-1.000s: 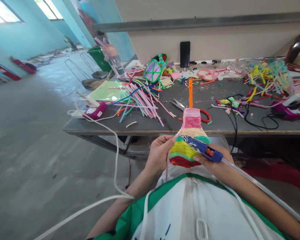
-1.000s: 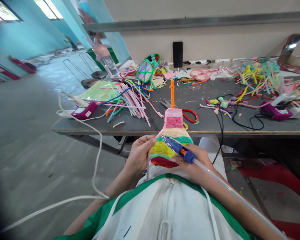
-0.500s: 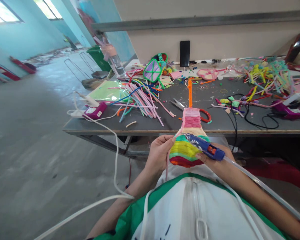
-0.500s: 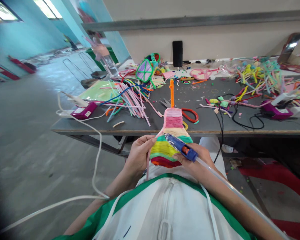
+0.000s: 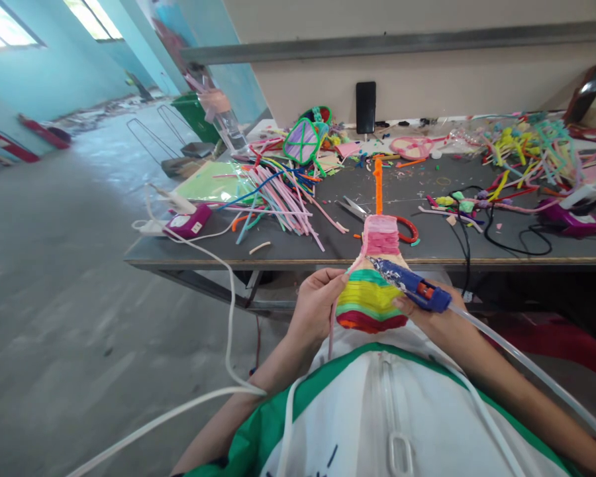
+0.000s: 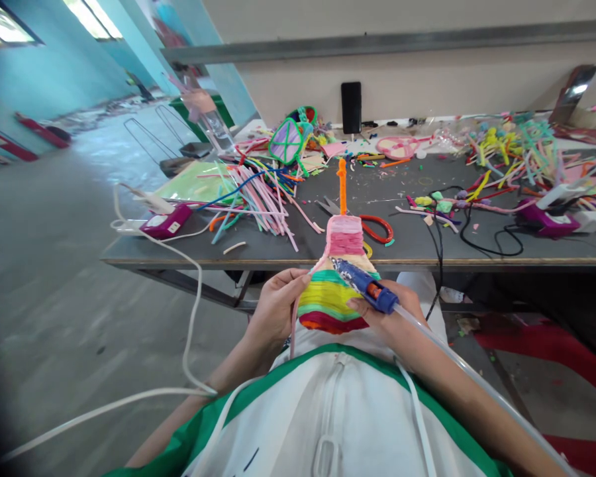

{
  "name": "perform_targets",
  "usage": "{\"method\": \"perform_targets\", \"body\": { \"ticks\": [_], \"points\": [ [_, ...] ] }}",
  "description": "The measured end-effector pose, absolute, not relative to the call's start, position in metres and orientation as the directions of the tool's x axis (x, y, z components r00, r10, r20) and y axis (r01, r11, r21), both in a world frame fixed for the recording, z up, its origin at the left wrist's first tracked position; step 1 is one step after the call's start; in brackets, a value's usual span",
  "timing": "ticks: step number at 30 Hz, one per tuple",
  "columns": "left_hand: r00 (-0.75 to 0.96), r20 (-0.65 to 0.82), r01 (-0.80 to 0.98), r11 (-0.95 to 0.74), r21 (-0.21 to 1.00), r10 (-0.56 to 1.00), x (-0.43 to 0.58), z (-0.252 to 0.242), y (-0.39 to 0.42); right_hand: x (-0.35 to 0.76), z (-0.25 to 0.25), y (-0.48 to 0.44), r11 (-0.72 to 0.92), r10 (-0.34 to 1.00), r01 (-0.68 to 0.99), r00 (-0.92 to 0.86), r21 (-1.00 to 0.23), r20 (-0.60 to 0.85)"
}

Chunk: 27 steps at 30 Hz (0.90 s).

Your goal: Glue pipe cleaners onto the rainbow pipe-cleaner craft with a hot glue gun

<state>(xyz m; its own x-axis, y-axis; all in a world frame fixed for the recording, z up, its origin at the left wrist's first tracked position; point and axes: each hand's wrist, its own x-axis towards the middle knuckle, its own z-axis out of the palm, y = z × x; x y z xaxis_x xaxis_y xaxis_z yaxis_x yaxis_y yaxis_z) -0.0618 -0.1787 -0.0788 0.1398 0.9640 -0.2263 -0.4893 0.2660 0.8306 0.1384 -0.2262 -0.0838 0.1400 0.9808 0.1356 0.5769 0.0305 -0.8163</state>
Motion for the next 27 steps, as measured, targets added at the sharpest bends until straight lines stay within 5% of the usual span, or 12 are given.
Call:
{"method": "perform_targets", "body": {
  "ticks": [21,27],
  "points": [
    [0.132,-0.246,-0.49,0.279,0.826,0.96,-0.063,-0.082,-0.177,0.122,-0.068,-0.232,0.201,0.979,0.566,-0.088,-0.8,0.184],
    [0.128,-0.226,-0.508,0.259,0.822,0.966,-0.067,-0.082,-0.174,0.13,-0.072,-0.23,0.046,0.996,0.466,0.045,-0.883,0.076]
  ]
}}
